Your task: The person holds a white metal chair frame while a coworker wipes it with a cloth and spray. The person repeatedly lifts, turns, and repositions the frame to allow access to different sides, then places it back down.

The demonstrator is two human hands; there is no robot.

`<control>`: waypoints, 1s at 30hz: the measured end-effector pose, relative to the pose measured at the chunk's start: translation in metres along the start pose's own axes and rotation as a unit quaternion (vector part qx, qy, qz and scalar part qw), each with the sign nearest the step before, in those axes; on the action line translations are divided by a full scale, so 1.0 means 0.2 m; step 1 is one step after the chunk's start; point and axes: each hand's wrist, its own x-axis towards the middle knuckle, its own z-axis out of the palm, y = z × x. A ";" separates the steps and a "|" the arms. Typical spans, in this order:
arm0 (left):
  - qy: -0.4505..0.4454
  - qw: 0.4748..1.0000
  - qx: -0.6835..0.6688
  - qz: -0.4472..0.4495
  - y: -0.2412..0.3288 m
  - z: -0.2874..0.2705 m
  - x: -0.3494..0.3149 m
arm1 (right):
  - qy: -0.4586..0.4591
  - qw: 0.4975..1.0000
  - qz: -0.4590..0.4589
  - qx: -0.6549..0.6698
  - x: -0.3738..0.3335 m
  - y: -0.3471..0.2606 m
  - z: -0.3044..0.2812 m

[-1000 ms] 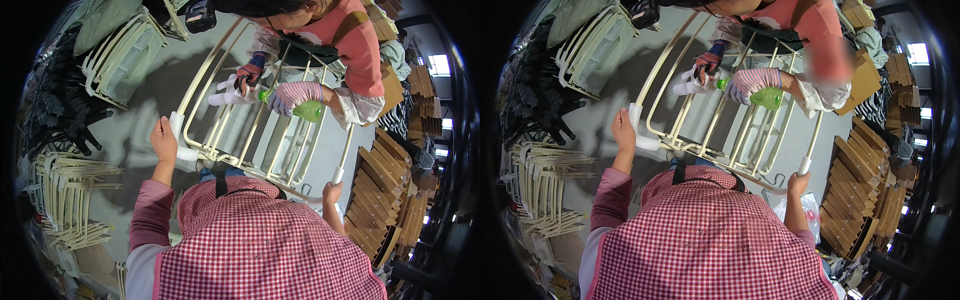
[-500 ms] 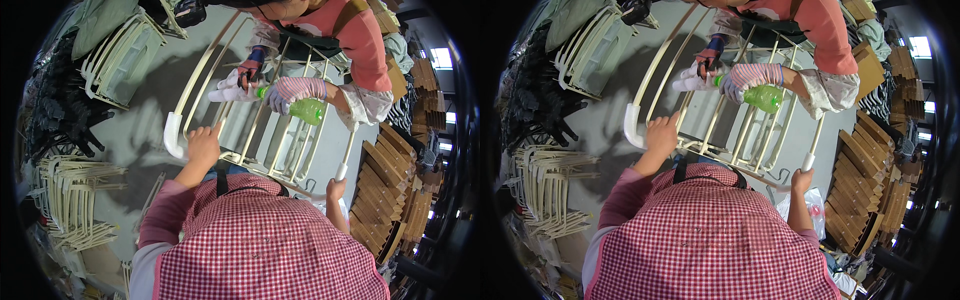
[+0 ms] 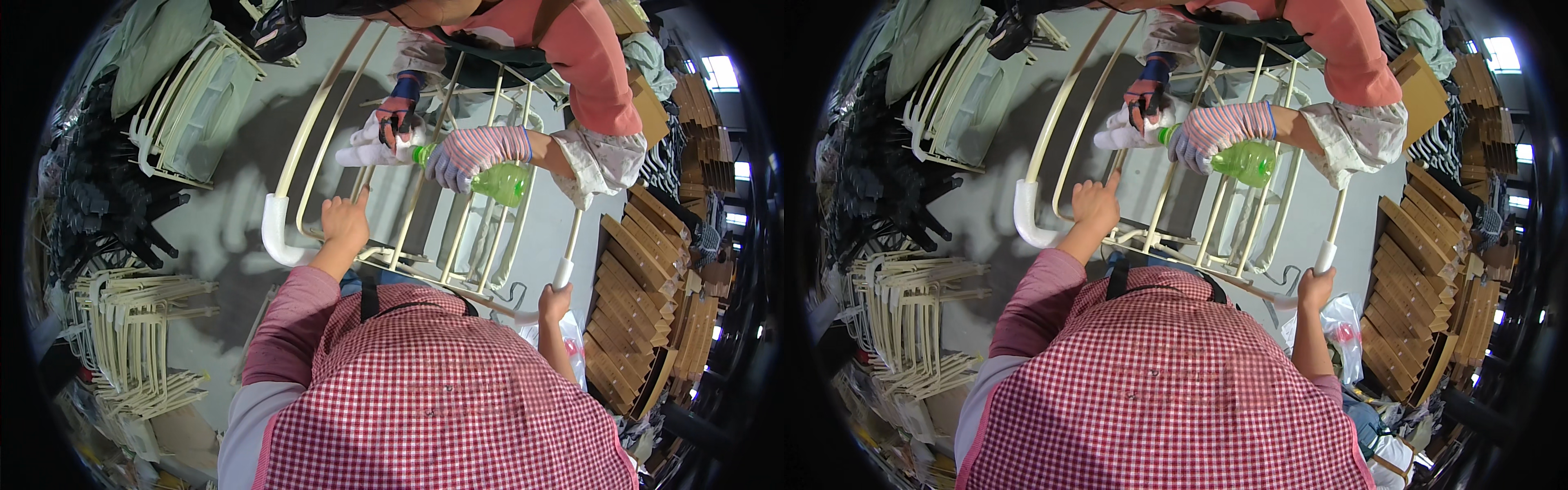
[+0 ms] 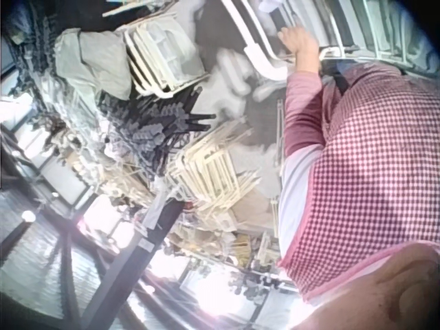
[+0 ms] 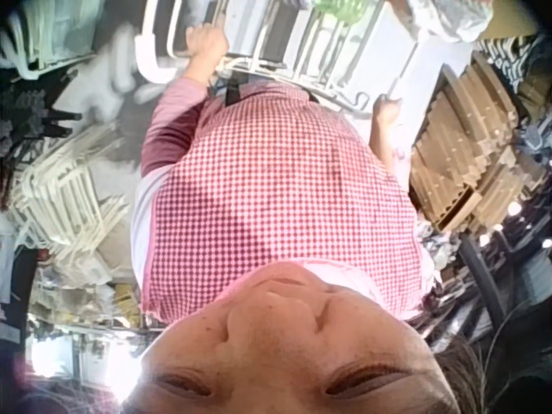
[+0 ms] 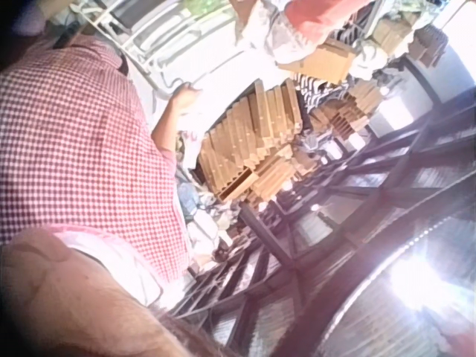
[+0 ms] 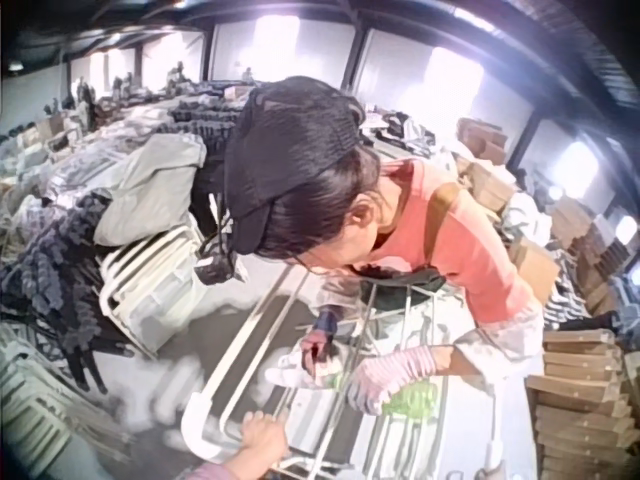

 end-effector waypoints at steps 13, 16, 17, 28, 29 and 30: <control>0.350 0.932 -0.092 -0.002 -0.19 -0.41 -0.26 | -0.002 1.000 0.001 0.021 0.01 0.02 0.00; 0.430 0.887 -0.087 -0.143 -0.32 -0.46 -0.26 | 0.000 1.000 0.000 0.017 0.02 0.04 0.01; 0.408 0.889 -0.156 -0.136 -0.36 -0.46 -0.25 | 0.003 1.000 -0.003 0.017 0.02 0.04 0.02; 0.221 0.891 -0.305 -0.254 -0.44 -0.39 -0.21 | 0.008 1.000 -0.005 0.014 0.01 0.01 0.00; 0.227 0.895 -0.296 -0.244 -0.44 -0.39 -0.21 | 0.008 1.000 -0.004 0.015 0.00 0.01 -0.01; 0.238 0.893 -0.296 -0.240 -0.43 -0.39 -0.21 | 0.014 1.000 -0.008 0.016 0.00 0.00 -0.01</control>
